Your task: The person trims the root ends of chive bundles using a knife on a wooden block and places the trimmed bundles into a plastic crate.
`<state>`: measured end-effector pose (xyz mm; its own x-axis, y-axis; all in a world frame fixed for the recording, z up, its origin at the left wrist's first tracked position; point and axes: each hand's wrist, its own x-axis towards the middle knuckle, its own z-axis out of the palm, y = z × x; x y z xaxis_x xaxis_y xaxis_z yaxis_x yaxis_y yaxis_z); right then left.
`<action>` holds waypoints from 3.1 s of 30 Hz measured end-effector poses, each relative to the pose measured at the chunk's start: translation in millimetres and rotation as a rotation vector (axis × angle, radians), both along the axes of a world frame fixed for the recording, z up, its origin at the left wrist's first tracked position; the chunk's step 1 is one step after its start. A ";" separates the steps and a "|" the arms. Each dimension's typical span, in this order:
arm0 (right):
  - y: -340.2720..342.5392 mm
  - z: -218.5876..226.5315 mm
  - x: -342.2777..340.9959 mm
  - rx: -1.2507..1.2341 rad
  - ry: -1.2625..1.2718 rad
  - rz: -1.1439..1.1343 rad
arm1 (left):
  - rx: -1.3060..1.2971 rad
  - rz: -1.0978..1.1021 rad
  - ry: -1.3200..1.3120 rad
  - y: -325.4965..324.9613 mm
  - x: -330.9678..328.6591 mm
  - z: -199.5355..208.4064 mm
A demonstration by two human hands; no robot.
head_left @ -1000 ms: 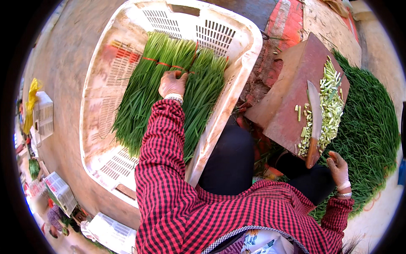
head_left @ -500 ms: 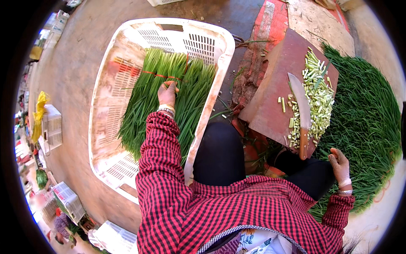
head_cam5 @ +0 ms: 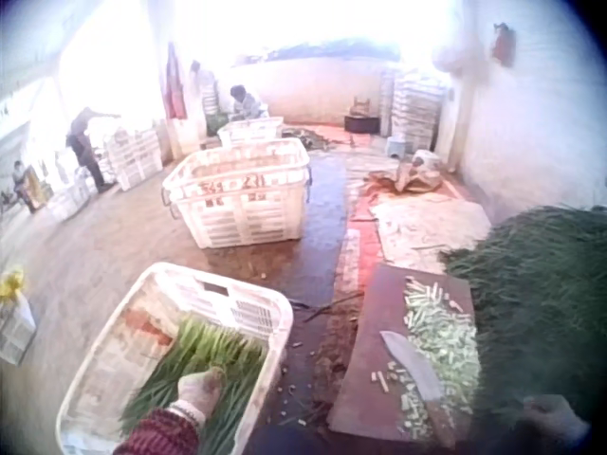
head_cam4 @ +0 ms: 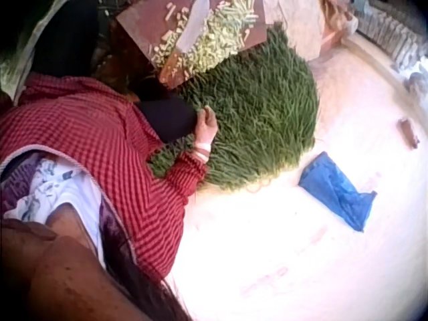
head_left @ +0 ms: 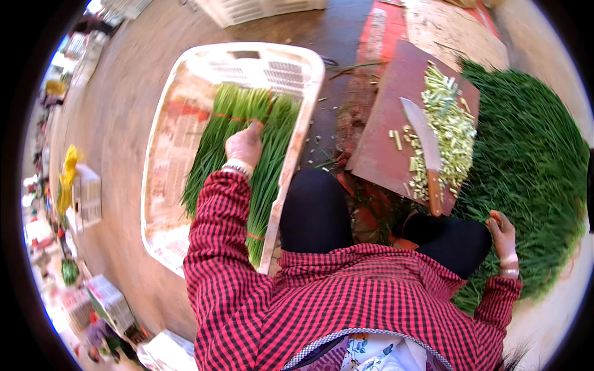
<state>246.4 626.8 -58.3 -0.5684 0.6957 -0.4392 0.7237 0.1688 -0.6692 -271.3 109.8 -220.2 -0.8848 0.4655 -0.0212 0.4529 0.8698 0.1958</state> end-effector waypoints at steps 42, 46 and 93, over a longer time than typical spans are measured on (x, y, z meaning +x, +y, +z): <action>51.4 -102.8 458.5 0.187 -0.422 -1.592 | 0.256 -0.638 -0.885 229.4 270.0 109.1; 43.6 -113.9 475.4 0.193 -0.329 -1.571 | 0.258 -0.673 -0.876 212.5 263.3 109.6; -77.7 -60.1 -127.7 -0.261 0.497 -0.108 | 0.350 -0.625 0.237 265.5 200.0 237.6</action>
